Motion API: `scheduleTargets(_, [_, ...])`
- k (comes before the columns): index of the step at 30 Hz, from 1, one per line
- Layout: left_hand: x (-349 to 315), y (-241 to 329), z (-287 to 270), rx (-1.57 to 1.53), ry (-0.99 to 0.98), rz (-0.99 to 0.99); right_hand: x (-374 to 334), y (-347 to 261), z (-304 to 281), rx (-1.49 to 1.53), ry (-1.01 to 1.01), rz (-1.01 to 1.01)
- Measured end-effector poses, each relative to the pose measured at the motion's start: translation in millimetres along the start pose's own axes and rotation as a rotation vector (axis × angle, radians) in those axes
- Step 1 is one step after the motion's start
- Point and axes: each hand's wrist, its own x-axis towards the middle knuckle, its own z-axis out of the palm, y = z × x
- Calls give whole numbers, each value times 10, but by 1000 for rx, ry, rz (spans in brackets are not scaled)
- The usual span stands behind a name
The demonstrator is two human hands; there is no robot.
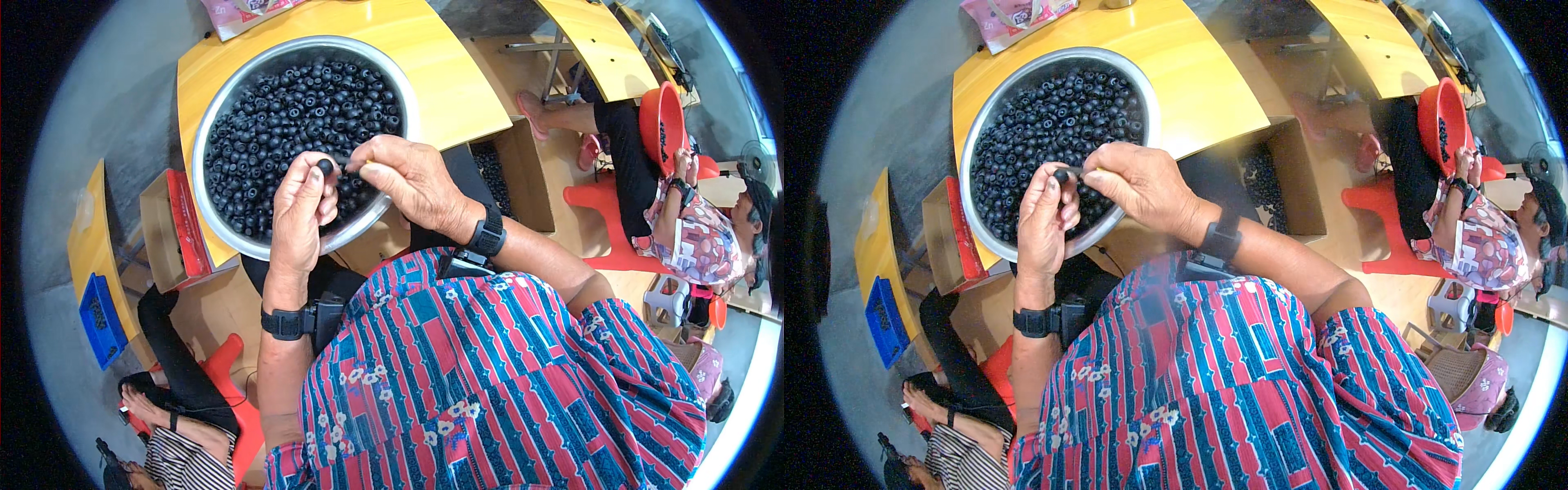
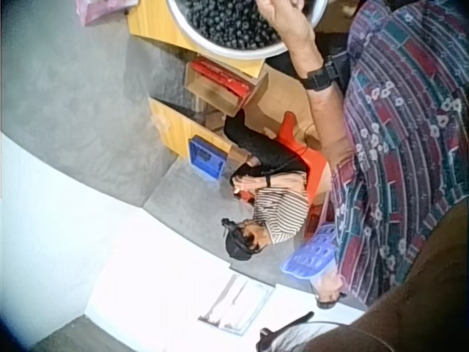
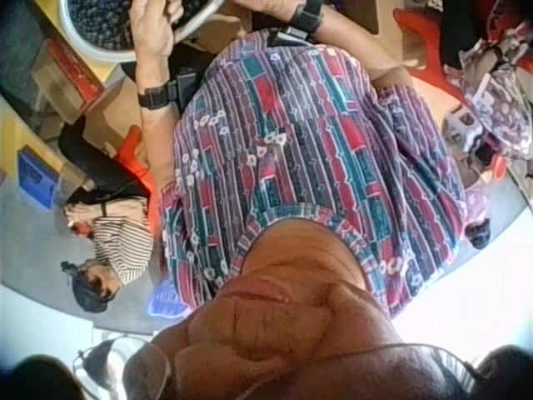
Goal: Using a utility knife to trim flash or excess material from small black round molded parts.
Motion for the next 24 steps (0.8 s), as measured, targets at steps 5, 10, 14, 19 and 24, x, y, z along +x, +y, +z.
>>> scheduleTargets(5, [-28,5,3,10,-54,17,-28,-67,30,-211,-39,-43])
scheduleTargets(10, [-65,-9,24,-8,-82,30,-59,-136,18,-281,-13,-76])
scheduleTargets(14, [-74,4,35,-6,-87,28,-54,-151,0,-281,-9,-89])
scheduleTargets(19, [-75,-6,27,-27,-79,24,-45,-168,5,-274,-12,-69])
scheduleTargets(24, [-61,-5,19,-29,-94,29,-32,-167,5,-258,5,-67])
